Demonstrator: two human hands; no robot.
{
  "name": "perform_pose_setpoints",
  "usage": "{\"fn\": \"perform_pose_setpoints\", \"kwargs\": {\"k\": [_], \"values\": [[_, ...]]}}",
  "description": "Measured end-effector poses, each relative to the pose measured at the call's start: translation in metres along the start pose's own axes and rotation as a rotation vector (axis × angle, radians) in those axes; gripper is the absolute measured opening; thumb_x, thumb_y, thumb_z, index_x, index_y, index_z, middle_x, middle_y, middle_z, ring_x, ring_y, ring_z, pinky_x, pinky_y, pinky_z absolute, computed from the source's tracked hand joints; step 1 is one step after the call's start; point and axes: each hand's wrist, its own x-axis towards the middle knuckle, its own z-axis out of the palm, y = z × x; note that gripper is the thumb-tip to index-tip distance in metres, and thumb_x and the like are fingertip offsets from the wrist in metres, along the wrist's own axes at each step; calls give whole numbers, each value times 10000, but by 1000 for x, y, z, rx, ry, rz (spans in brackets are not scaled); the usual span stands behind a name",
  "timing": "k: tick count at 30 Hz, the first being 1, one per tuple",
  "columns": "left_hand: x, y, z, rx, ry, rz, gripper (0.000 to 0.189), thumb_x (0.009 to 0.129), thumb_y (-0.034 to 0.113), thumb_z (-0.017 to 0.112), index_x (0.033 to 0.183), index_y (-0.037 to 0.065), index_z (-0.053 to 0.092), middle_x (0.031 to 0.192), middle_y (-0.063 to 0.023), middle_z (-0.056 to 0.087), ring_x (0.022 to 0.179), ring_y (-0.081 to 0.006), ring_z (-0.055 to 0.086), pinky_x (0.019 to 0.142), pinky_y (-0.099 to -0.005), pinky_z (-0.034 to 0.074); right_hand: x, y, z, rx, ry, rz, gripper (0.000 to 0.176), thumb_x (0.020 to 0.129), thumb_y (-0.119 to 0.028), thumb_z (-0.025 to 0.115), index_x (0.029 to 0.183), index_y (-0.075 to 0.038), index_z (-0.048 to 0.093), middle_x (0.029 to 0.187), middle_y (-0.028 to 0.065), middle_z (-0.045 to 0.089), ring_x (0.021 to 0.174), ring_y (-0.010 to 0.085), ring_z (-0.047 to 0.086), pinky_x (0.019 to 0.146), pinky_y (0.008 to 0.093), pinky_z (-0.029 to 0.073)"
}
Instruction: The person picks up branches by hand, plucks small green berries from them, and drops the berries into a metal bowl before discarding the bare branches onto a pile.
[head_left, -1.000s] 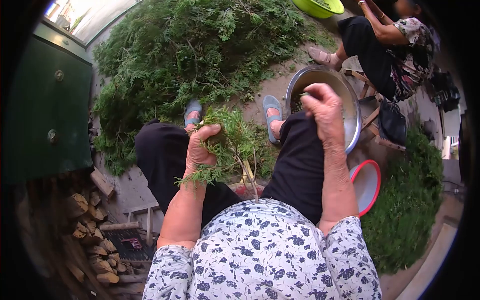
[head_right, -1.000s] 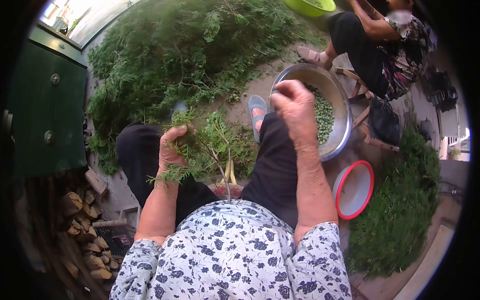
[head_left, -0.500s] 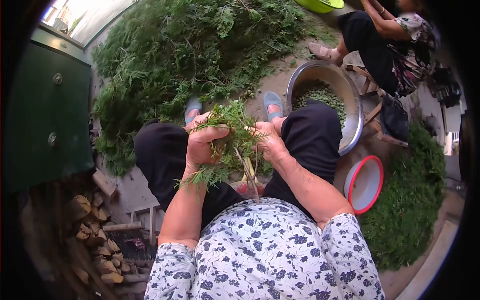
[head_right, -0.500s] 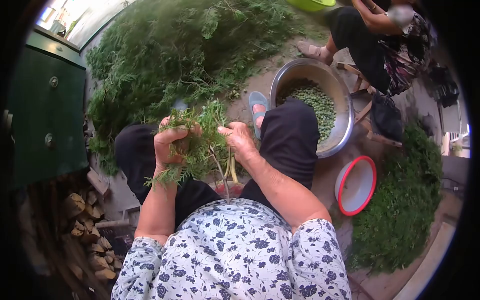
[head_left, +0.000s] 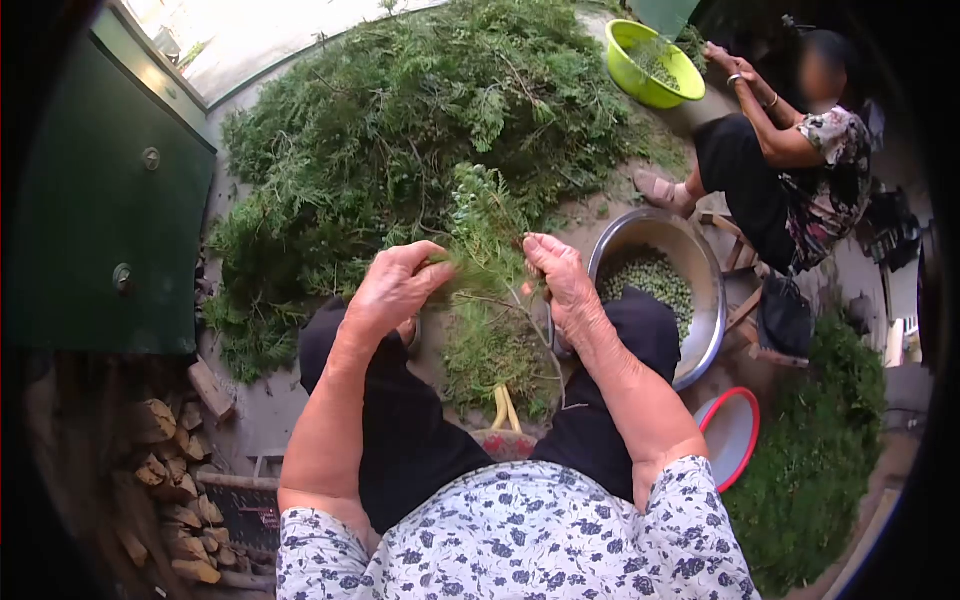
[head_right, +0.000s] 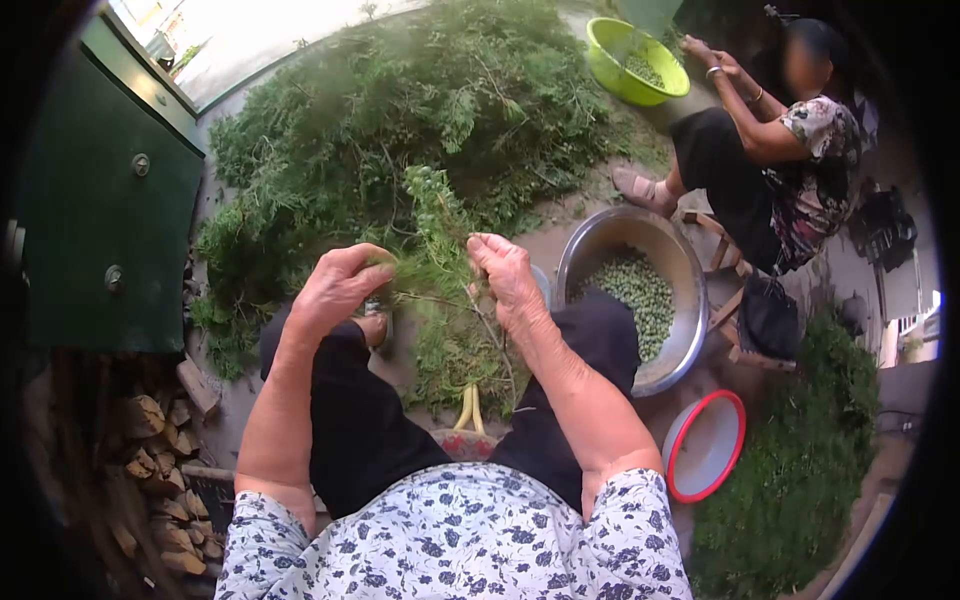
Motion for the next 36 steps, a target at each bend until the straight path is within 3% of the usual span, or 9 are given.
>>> {"fn": "perform_pose_setpoints", "kwargs": {"k": [2, 4, 8, 11, 15, 18, 19, 28, 36], "values": [[14, -6, 0, 845, 142, 148, 231, 715, 42, 560, 926, 60, 651, 891, -105, 628, 876, -298, 567, 772, -379, 441, 8, 7, 5, -16, -7, -64, 225, 882, -194, 587, 998, -3, 568, 735, -43, 518, 573, 46, 441, 537, 197, 423], [30, -4, -1, 936, 236, 305, 232, 688, 17, 547, 895, 54, 645, 936, -94, 608, 932, -285, 542, 813, -384, 413, 11, 8, 14, 24, -10, -215, 253, 873, -175, 602, 1033, 15, 554, 727, -45, 511, 564, 45, 425, 526, 192, 379], [70, -2, 13, 303, 432, 466, 172, 751, 74, 575, 900, 11, 633, 896, -109, 627, 816, -263, 617, 730, -333, 496, 19, 1, 29, 8, 124, -326, 264, 861, -104, 604, 1075, 37, 542, 721, -32, 518, 567, 40, 422, 519, 194, 361], [85, 28, 12, -359, 0, -116, 420, 793, 343, 671, 937, -47, 616, 812, -109, 638, 753, -148, 621, 697, -274, 513, 29, -2, 39, -75, 190, -391, 253, 843, -76, 614, 1069, 23, 558, 690, -39, 532, 562, 23, 432, 503, 182, 360], [111, 14, 30, -896, -48, -174, 252, 875, 233, 566, 890, -18, 584, 808, -111, 623, 740, -165, 628, 665, -288, 543, 46, -8, 54, -119, 217, -484, 239, 820, -63, 633, 1036, 16, 570, 655, -32, 564, 578, 22, 480, 518, 192, 409], [121, 2, 43, -504, 339, 380, 248, 857, 232, 550, 827, -11, 585, 755, -85, 600, 660, -142, 612, 595, -272, 533, 58, -13, 57, -200, 219, -510, 191, 811, -51, 633, 984, 7, 580, 693, -7, 598, 621, 42, 526, 556, 215, 446], [123, 9, 39, -981, 201, -136, 182, 867, 173, 551, 940, 9, 573, 806, -81, 609, 721, -167, 631, 658, -305, 541, 65, -11, 57, -197, 245, -532, 183, 809, -47, 630, 979, 1, 584, 724, 9, 609, 646, 56, 542, 573, 226, 453], [135, 17, 48, -1166, 218, -187, 129, 886, 158, 504, 886, 29, 512, 768, -103, 575, 643, -200, 619, 563, -309, 545, 88, -36, 38, -692, 278, -681, 125, 850, -130, 573, 856, -11, 609, 750, 83, 583, 675, 208, 575, 636, 315, 462], [139, 9, 46, -1244, 227, -101, 115, 898, 146, 497, 846, 44, 492, 737, -75, 557, 627, -188, 610, 597, -327, 547, 97, -53, 18, 276, 141, -227, 121, 882, -114, 524, 966, -33, 557, 801, 36, 599, 676, 118, 577, 574, 225, 445]]}}
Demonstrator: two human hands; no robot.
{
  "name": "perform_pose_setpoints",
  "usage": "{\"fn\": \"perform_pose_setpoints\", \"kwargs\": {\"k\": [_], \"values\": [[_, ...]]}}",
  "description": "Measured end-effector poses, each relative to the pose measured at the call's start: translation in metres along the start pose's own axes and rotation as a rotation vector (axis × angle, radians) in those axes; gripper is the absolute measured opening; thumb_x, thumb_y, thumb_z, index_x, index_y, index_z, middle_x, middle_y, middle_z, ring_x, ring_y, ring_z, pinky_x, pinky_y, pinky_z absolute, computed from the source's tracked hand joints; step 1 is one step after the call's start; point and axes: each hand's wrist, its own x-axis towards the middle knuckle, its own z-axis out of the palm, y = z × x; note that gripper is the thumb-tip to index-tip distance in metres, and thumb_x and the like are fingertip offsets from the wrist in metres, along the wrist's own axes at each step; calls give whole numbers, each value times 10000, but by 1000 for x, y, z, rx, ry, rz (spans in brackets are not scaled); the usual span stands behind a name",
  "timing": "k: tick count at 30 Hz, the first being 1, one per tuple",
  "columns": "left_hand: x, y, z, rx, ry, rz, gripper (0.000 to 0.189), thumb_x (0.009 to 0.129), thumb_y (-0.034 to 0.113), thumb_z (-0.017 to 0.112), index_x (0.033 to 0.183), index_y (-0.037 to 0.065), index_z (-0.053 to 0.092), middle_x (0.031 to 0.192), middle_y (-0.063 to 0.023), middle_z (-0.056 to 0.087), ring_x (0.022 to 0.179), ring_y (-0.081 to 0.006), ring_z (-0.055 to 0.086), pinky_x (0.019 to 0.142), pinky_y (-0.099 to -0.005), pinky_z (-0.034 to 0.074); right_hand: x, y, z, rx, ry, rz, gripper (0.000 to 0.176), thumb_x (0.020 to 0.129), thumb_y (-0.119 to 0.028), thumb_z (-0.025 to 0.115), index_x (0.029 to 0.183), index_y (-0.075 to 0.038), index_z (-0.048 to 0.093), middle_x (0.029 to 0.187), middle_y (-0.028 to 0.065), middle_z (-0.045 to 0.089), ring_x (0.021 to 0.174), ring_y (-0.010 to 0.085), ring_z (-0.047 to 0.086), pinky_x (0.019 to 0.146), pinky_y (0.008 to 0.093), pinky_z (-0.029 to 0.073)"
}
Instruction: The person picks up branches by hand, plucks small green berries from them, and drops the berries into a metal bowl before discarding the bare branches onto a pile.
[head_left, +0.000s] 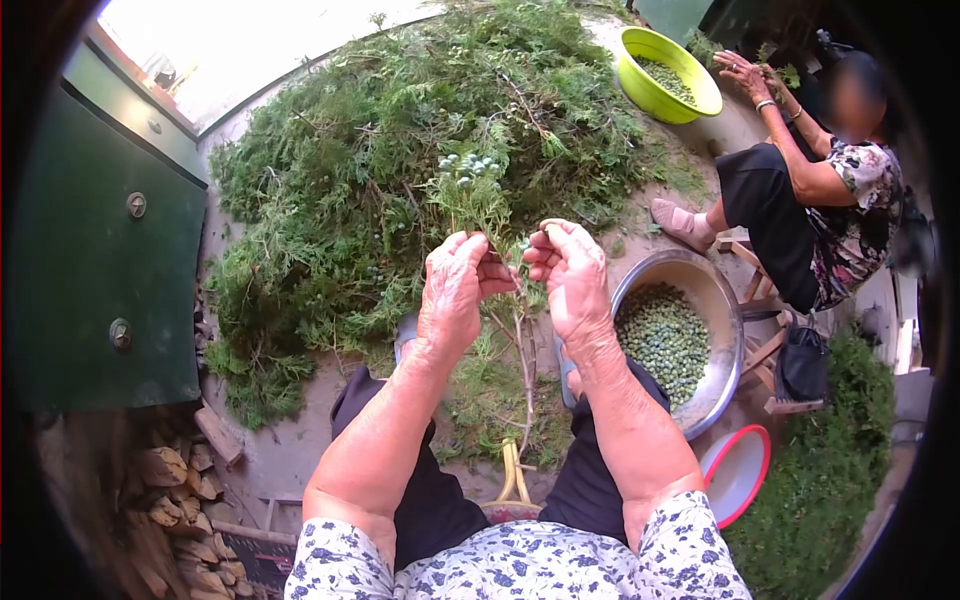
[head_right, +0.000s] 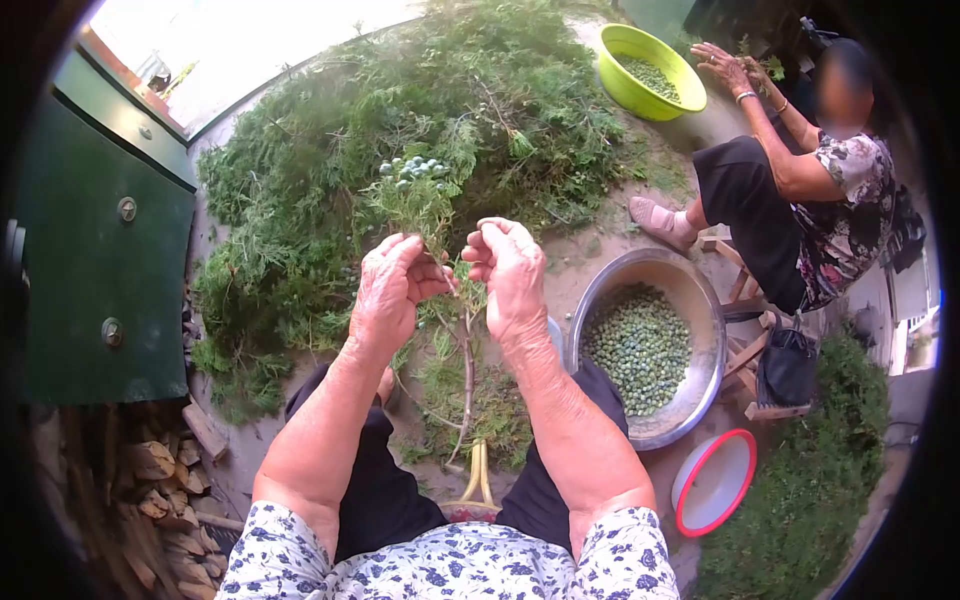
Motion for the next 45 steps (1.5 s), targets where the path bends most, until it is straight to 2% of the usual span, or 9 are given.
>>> {"fn": "perform_pose_setpoints", "kwargs": {"k": [9, 17, 23, 27, 28, 30, 32, 41, 45], "values": [[-7, 1, 5, 320, 68, 20, 149, 876, 194, 513, 894, 55, 564, 810, -50, 598, 702, -137, 599, 630, -260, 464, -20, 3, 10, -154, -119, 190, 125, 840, -84, 571, 944, -19, 547, 778, 26, 570, 581, 95, 526, 475, 224, 424], [7, 5, -2, -167, 90, -129, 198, 883, 201, 473, 946, 19, 518, 846, -73, 613, 689, -120, 598, 538, -224, 461, -23, 24, 28, -634, -32, -411, 133, 811, -12, 586, 931, -23, 529, 720, 16, 565, 596, 55, 511, 535, 228, 441], [17, 18, -8, -222, 103, -135, 263, 862, 75, 507, 1077, -74, 479, 996, -207, 598, 851, -271, 629, 709, -359, 551, -41, 35, 27, -848, -124, -597, 163, 785, 6, 596, 922, -59, 538, 672, -19, 511, 551, 39, 438, 494, 222, 394], [14, 22, -5, -144, 113, -64, 221, 879, 31, 471, 1078, -66, 478, 992, -209, 600, 819, -277, 638, 656, -358, 561, -41, 25, 26, -770, -99, -492, 124, 785, 13, 581, 888, -30, 528, 677, -12, 522, 587, 39, 474, 519, 213, 409], [12, 24, -3, -146, 113, -64, 221, 879, 31, 471, 1078, -66, 478, 992, -209, 600, 819, -277, 638, 656, -358, 561, -39, 14, 24, -735, -105, -392, 186, 750, 52, 537, 924, -9, 508, 859, 94, 594, 703, 157, 596, 587, 284, 490], [9, 25, 2, -25, 108, -94, 205, 866, 20, 495, 1063, -38, 491, 946, -192, 620, 774, -256, 650, 615, -337, 560, -24, 5, 17, -142, -156, -117, 235, 752, 86, 491, 975, 12, 480, 886, 106, 589, 719, 161, 598, 566, 257, 494], [5, 24, 6, -22, 80, -95, 198, 849, 2, 520, 1045, -19, 500, 913, -170, 635, 743, -241, 657, 568, -310, 554, -12, -7, 12, 51, -192, 40, 254, 777, 85, 482, 1025, 32, 464, 911, 107, 561, 706, 134, 585, 545, 207, 480], [-5, 13, 15, 122, -44, -18, 187, 849, 30, 566, 1032, 0, 544, 918, -86, 628, 734, -167, 638, 549, -280, 542, -5, -5, 26, -738, -39, -495, 158, 764, -78, 681, 881, 17, 635, 772, 66, 562, 640, 121, 544, 547, 264, 437], [-7, 18, 16, 85, -146, -50, 202, 871, 61, 536, 1063, 1, 551, 924, -86, 629, 754, -162, 642, 529, -278, 556, -2, -8, 25, -495, -16, -273, 113, 765, -76, 669, 836, 6, 642, 770, 63, 566, 664, 138, 559, 550, 274, 448]]}}
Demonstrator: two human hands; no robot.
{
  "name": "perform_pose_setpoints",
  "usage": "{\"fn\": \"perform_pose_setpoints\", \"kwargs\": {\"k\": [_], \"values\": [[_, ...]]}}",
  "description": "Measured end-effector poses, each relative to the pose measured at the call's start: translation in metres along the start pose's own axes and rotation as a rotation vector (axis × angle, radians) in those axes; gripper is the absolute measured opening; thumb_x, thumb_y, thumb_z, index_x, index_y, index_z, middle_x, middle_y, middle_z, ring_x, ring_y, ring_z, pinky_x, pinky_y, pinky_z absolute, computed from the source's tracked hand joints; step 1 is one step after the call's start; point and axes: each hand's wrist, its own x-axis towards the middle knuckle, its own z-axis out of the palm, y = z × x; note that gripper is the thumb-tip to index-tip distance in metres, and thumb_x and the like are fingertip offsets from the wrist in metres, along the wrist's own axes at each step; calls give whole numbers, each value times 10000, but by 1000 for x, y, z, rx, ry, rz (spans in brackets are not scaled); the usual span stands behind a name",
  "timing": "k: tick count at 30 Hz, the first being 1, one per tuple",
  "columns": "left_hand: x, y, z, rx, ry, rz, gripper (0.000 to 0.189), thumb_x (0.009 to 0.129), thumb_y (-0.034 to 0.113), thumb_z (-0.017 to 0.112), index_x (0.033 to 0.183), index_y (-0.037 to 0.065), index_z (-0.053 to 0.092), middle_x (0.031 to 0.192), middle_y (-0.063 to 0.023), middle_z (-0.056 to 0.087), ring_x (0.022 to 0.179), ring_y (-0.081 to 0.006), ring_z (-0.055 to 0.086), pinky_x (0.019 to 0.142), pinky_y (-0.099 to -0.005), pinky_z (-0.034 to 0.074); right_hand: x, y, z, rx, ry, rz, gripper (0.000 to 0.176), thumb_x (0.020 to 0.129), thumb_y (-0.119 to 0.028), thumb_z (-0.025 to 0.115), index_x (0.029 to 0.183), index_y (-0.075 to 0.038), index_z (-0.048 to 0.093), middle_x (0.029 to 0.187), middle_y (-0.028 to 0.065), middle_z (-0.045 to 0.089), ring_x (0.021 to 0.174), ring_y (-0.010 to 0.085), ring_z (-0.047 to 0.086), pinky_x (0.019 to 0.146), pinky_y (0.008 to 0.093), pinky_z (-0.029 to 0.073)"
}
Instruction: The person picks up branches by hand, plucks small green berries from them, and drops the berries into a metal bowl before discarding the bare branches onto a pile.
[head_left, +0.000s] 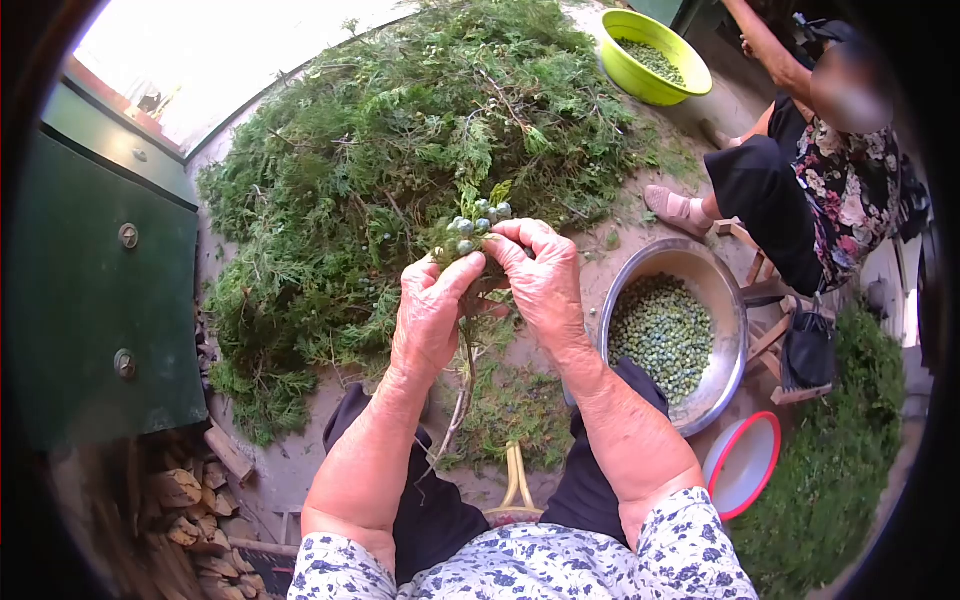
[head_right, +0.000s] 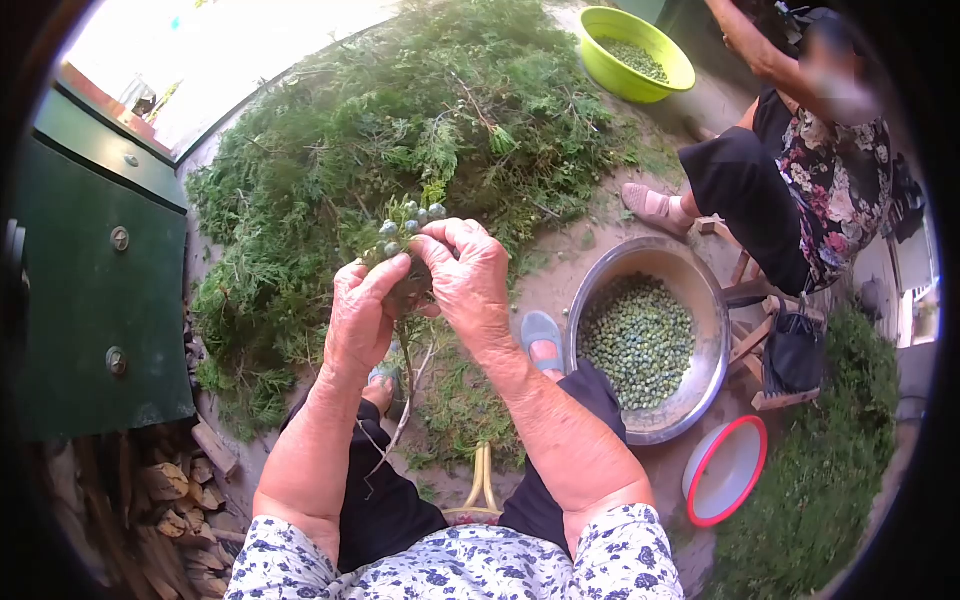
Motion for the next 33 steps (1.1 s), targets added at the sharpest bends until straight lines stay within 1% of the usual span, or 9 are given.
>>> {"fn": "perform_pose_setpoints", "kwargs": {"k": [4, 6, 10, 14, 23, 25, 27, 31, 33], "values": [[4, -6, -4, 9, 18, 31, 212, 872, 79, 533, 1069, 2, 555, 927, -97, 627, 741, -168, 647, 501, -277, 547, 3, 7, -6, -136, -26, -169, 106, 803, -96, 648, 833, 4, 636, 733, 52, 559, 590, 116, 529, 494, 259, 433], [3, 0, -3, 69, 49, 9, 181, 860, 98, 555, 1000, -16, 565, 872, -104, 624, 710, -202, 641, 477, -297, 518, 4, -1, -15, 277, -146, 291, 136, 852, -143, 610, 882, -10, 607, 698, 38, 546, 512, 93, 475, 448, 241, 422], [3, 0, -4, -80, 89, -73, 184, 851, 90, 577, 1001, -14, 557, 887, -104, 616, 755, -209, 640, 499, -304, 517, 11, -4, -25, 720, -224, 324, 169, 890, -175, 556, 950, -18, 538, 694, 39, 549, 498, 91, 474, 441, 254, 451], [1, 4, 3, -95, 116, -116, 193, 851, 72, 579, 1021, -12, 546, 924, -106, 614, 775, -209, 637, 552, -309, 526, 8, -24, -26, 788, -118, 337, 138, 861, -114, 574, 933, 0, 548, 731, 59, 583, 552, 103, 543, 441, 228, 443], [2, -6, 0, 83, 29, -34, 238, 833, 11, 567, 1071, 18, 554, 871, -3, 591, 721, -63, 552, 577, -202, 437, 1, -1, -10, 50, -138, 114, 167, 765, -66, 669, 920, -7, 648, 802, 29, 609, 666, 104, 584, 515, 221, 478], [0, -4, 3, 197, -24, 0, 224, 836, 23, 562, 1059, 43, 572, 846, 29, 577, 644, -18, 474, 537, -165, 354, 3, 5, -6, -208, -136, -247, 176, 752, -72, 674, 909, 3, 647, 803, 36, 612, 675, 99, 575, 578, 254, 475], [-1, -4, 1, 261, -18, 14, 222, 836, 43, 571, 1057, 51, 579, 815, 45, 564, 621, -8, 449, 524, -158, 318, 1, 2, -4, -176, -134, -176, 178, 749, -83, 676, 899, 8, 643, 760, 47, 609, 649, 102, 561, 616, 273, 462], [-4, 7, 8, 148, -1, -67, 212, 838, 28, 550, 1048, 1, 564, 787, 16, 572, 646, -53, 534, 542, -210, 428, 5, -1, -11, -44, -138, 68, 104, 825, -105, 625, 844, -2, 629, 663, 18, 586, 599, 99, 533, 524, 267, 444], [-5, 11, 10, 37, 10, -97, 212, 840, 23, 539, 1048, -20, 555, 782, -8, 583, 671, -82, 575, 563, -237, 481, 11, -8, -25, 299, -204, 231, 115, 865, -119, 587, 865, -7, 613, 630, 11, 564, 568, 81, 500, 453, 255, 424]]}}
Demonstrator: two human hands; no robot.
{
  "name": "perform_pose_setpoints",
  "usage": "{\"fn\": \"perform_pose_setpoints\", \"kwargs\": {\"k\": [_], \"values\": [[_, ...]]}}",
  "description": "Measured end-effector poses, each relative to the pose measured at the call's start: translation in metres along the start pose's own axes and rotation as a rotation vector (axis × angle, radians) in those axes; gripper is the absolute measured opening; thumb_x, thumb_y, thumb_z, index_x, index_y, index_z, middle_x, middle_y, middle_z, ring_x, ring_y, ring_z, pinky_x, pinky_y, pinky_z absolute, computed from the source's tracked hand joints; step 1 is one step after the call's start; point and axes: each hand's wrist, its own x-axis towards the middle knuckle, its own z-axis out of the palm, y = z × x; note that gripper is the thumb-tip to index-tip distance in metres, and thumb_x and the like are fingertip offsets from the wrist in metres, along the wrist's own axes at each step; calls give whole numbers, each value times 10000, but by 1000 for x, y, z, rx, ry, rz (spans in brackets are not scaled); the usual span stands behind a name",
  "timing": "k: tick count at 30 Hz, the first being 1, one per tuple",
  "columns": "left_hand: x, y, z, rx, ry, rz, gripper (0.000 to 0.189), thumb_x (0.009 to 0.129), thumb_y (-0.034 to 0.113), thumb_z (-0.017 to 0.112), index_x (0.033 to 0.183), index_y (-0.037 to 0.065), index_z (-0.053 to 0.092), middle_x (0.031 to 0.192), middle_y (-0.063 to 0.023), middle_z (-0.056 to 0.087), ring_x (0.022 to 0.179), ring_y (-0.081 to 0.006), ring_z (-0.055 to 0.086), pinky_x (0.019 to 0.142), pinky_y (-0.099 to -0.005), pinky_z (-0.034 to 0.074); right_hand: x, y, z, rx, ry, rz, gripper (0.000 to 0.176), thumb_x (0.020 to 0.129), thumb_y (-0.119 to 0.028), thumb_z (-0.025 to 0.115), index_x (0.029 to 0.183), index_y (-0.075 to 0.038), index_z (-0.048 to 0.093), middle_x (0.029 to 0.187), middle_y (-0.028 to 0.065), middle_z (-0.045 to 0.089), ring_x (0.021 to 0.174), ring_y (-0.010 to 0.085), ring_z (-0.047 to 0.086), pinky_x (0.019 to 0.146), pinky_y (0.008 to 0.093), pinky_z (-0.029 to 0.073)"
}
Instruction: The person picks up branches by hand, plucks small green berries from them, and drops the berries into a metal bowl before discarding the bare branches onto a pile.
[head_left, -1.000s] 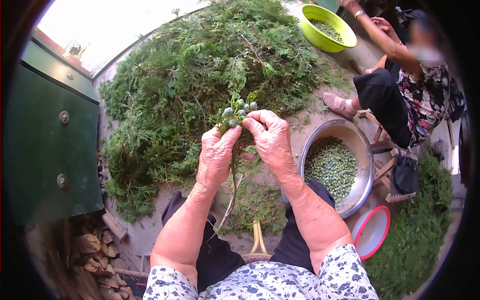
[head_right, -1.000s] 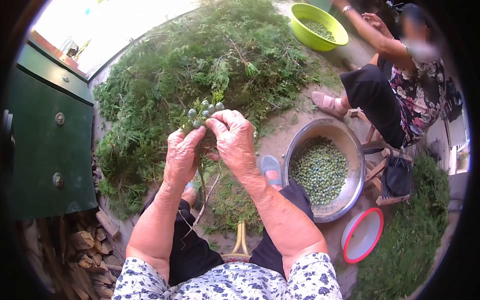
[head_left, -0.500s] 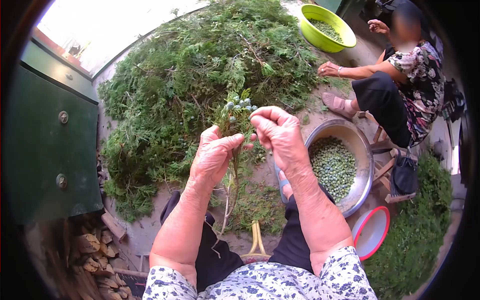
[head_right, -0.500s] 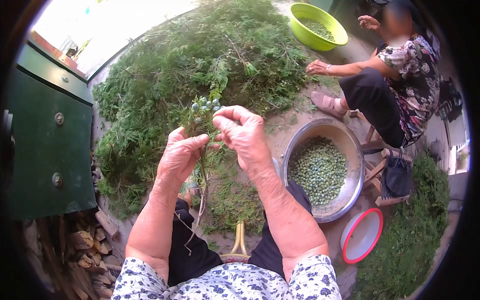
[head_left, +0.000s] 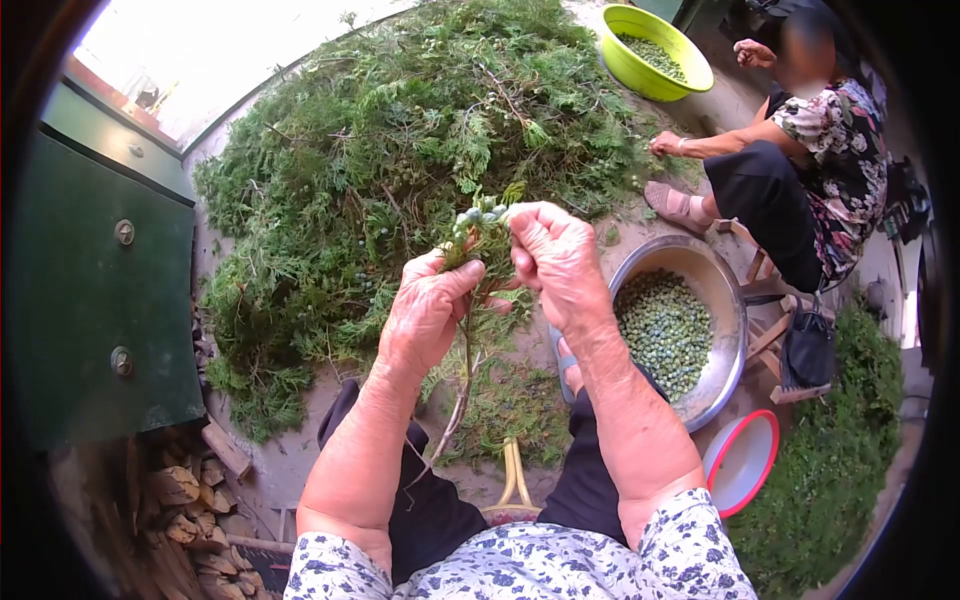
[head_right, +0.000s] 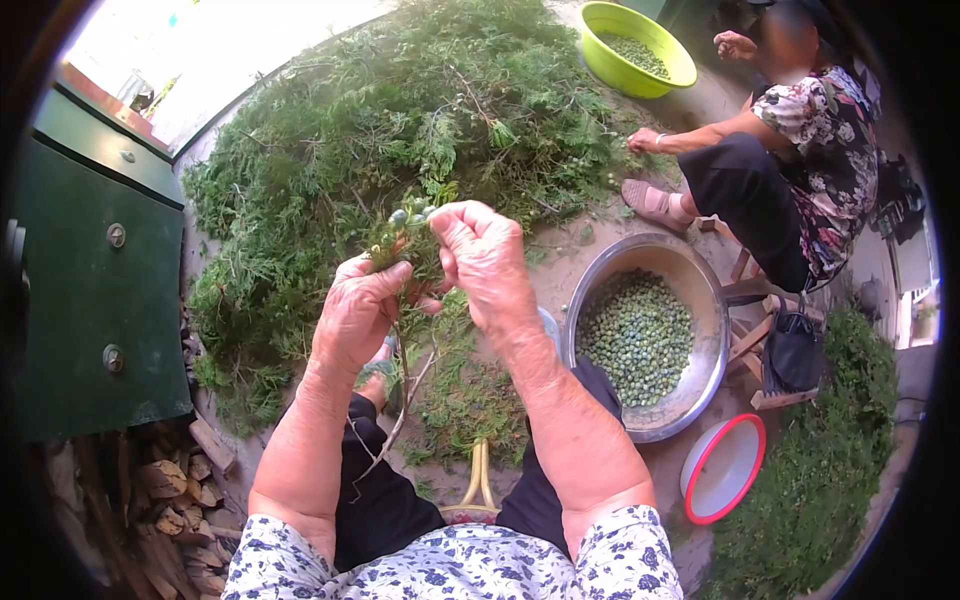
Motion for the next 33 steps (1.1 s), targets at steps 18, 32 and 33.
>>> {"fn": "perform_pose_setpoints", "kwargs": {"k": [18, 32, 33], "values": [[12, -15, -29, -246, 125, 1, 119, 760, -36, 543, 858, 28, 528, 775, -66, 573, 626, -151, 550, 547, -283, 457, -9, 6, 9, -360, -77, -186, 138, 786, -36, 629, 908, 26, 649, 821, 85, 652, 689, 119, 619, 575, 254, 502], [4, 0, -5, -220, 72, 3, 143, 770, -41, 554, 889, 31, 521, 826, -64, 591, 673, -134, 564, 597, -264, 454, -8, 4, 19, -738, 39, -400, 137, 755, -7, 651, 881, 8, 601, 714, 1, 552, 674, 43, 533, 588, 212, 483], [4, 2, 0, -225, 147, 31, 120, 787, -28, 562, 875, 46, 524, 836, -44, 588, 672, -99, 548, 568, -234, 435, -9, 4, 19, -624, 44, -301, 147, 759, -3, 646, 898, 2, 599, 712, 1, 550, 673, 44, 534, 557, 209, 495]]}}
